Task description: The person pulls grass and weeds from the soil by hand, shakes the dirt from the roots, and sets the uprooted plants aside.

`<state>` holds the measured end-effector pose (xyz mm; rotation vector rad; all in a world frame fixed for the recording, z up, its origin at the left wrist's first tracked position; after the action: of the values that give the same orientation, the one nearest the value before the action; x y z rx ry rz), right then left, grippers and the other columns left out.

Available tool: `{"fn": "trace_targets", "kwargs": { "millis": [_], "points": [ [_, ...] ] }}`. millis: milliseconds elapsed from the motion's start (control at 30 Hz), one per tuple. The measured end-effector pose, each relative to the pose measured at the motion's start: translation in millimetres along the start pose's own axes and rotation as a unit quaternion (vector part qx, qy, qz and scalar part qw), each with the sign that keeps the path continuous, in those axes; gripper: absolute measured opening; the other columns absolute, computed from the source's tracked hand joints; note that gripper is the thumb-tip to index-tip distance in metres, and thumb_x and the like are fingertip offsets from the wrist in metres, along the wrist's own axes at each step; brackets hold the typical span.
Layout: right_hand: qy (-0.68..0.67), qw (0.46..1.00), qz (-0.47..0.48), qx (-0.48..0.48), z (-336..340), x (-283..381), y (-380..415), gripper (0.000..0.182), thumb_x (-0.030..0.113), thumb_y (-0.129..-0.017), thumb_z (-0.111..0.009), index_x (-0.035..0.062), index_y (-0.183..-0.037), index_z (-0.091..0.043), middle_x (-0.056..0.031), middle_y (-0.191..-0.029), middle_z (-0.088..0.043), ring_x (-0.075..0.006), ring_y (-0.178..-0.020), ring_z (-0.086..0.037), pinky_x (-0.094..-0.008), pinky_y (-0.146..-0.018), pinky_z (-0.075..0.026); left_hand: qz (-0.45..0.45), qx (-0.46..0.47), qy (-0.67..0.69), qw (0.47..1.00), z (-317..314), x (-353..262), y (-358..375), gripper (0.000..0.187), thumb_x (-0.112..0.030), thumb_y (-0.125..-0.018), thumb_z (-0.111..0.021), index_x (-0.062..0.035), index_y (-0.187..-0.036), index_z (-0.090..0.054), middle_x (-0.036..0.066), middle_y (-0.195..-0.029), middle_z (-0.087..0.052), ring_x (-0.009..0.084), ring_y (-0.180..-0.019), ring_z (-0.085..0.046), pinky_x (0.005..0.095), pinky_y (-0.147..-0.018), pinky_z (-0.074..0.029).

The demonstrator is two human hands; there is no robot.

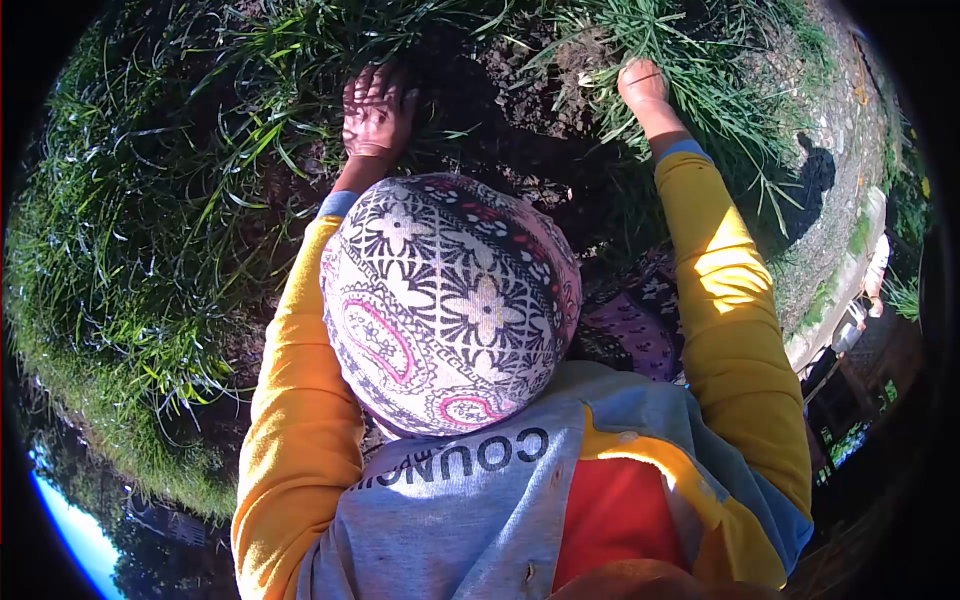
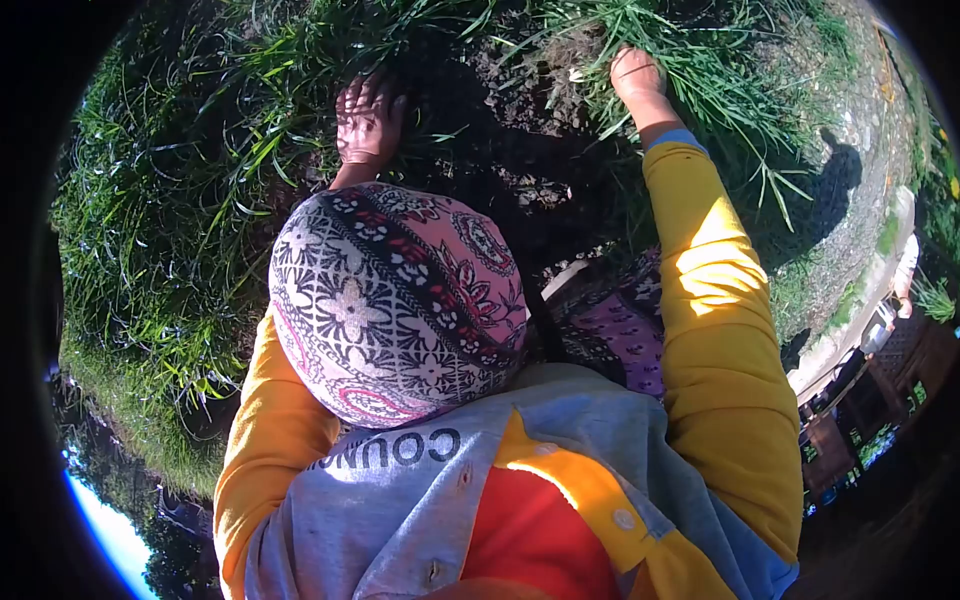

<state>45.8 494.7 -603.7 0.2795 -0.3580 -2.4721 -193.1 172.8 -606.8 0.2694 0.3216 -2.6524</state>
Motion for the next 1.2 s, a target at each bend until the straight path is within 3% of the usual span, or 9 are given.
{"fn": "trace_targets", "kwargs": {
  "millis": [300, 567, 667, 800, 867, 900, 967, 1000, 1200],
  "points": [
    [0.092, 0.978, 0.039, 0.185, 20, 15, -11, 0.031, 0.017, -0.077, -0.045, 0.0014, -0.098, -0.063, -0.0199, -0.107, -0.059, -0.0314, -0.101, -0.057, -0.0387, -0.086, -0.046, -0.001, -0.011, -0.001, 1.0, 3, -1, 0, 0.036, -0.033, -0.082, -0.053, -0.0112, -0.111, -0.057, 0.005, -0.12, -0.051, 0.0263, -0.114, -0.043, 0.0424, -0.098, -0.029],
    [0.06, 0.985, 0.126, 0.106, 7, -22, -28, 0.027, 0.014, -0.073, -0.049, -0.0006, -0.091, -0.063, -0.0233, -0.091, -0.061, -0.0353, -0.087, -0.061, -0.0405, -0.077, -0.048, 0.008, 0.004, 0.003, 1.0, 4, 0, 0, 0.037, -0.034, -0.083, -0.051, -0.012, -0.113, -0.056, 0.005, -0.122, -0.05, 0.0259, -0.116, -0.042, 0.0423, -0.099, -0.027],
    [-0.344, 0.937, 0.052, -0.018, 67, -36, -11, 0.024, 0.018, -0.078, -0.056, 0.0048, -0.097, -0.063, -0.0117, -0.095, -0.063, -0.0237, -0.089, -0.059, -0.0346, -0.079, -0.045, 0.02, 0.031, 0.012, 0.999, 6, -1, 1, 0.036, -0.034, -0.085, -0.049, -0.0135, -0.115, -0.055, 0.004, -0.126, -0.047, 0.026, -0.119, -0.039, 0.042, -0.101, -0.025],
    [-0.669, 0.739, -0.076, -0.01, 74, -41, 2, 0.027, 0.028, -0.079, -0.065, 0.0118, -0.101, -0.064, 0.0006, -0.106, -0.06, -0.0158, -0.1, -0.054, -0.0344, -0.087, -0.041, 0.019, 0.032, 0.005, 0.999, 4, -2, 0, 0.038, -0.034, -0.085, -0.049, -0.0131, -0.115, -0.055, 0.004, -0.126, -0.047, 0.0262, -0.119, -0.039, 0.042, -0.101, -0.025],
    [-0.264, 0.96, -0.065, 0.066, 66, -33, 1, 0.026, 0.023, -0.08, -0.057, 0.0066, -0.099, -0.063, -0.0118, -0.098, -0.063, -0.0192, -0.091, -0.058, -0.0363, -0.083, -0.043, 0.016, 0.036, 0.001, 0.999, 3, 1, 1, 0.039, -0.034, -0.085, -0.049, -0.0129, -0.117, -0.054, 0.004, -0.127, -0.047, 0.0266, -0.119, -0.039, 0.0422, -0.101, -0.025],
    [-0.033, 0.993, -0.006, 0.111, 70, -28, 4, 0.026, 0.021, -0.079, -0.055, 0.0049, -0.098, -0.062, -0.0169, -0.095, -0.063, -0.0223, -0.087, -0.06, -0.0372, -0.08, -0.045, 0.015, 0.036, 0.002, 0.999, 4, 0, 0, 0.039, -0.035, -0.084, -0.049, -0.0129, -0.116, -0.054, 0.004, -0.127, -0.047, 0.0268, -0.119, -0.039, 0.0422, -0.101, -0.025],
    [-0.179, 0.971, 0.134, -0.083, 38, -34, -1, 0.024, 0.021, -0.073, -0.051, 0.004, -0.086, -0.062, -0.0217, -0.086, -0.061, -0.0365, -0.081, -0.06, -0.0399, -0.069, -0.048, 0.017, 0.038, 0.004, 0.999, 4, 0, 0, 0.039, -0.035, -0.084, -0.049, -0.0128, -0.116, -0.055, 0.004, -0.126, -0.047, 0.0273, -0.119, -0.039, 0.0422, -0.101, -0.025],
    [-0.179, 0.982, -0.048, 0.032, 46, -24, 0, 0.025, 0.024, -0.073, -0.053, 0.0046, -0.086, -0.063, -0.0194, -0.087, -0.062, -0.0356, -0.083, -0.06, -0.0397, -0.072, -0.048, 0.021, 0.039, 0.004, 0.999, 4, 1, 1, 0.039, -0.035, -0.084, -0.049, -0.0129, -0.116, -0.055, 0.004, -0.126, -0.048, 0.0274, -0.119, -0.039, 0.0423, -0.1, -0.025],
    [0.045, 0.989, -0.077, 0.119, 32, 15, 25, 0.021, 0.02, -0.073, -0.057, 0.0093, -0.089, -0.066, -0.0142, -0.096, -0.063, -0.0302, -0.091, -0.061, -0.0367, -0.076, -0.05, 0.018, 0.024, 0.001, 1.0, 5, -1, 0, 0.036, -0.034, -0.084, -0.051, -0.0138, -0.113, -0.056, 0.005, -0.123, -0.049, 0.0284, -0.117, -0.041, 0.0429, -0.1, -0.027]
  ]
}}
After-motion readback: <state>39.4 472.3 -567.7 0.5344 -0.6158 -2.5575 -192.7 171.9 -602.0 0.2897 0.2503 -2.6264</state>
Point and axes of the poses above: each hand's wrist, its own y-axis away from the middle knuckle, its own z-axis out of the back of the hand, x = y × z, the point moved 1 cm from there along -y, towards the middle knuckle
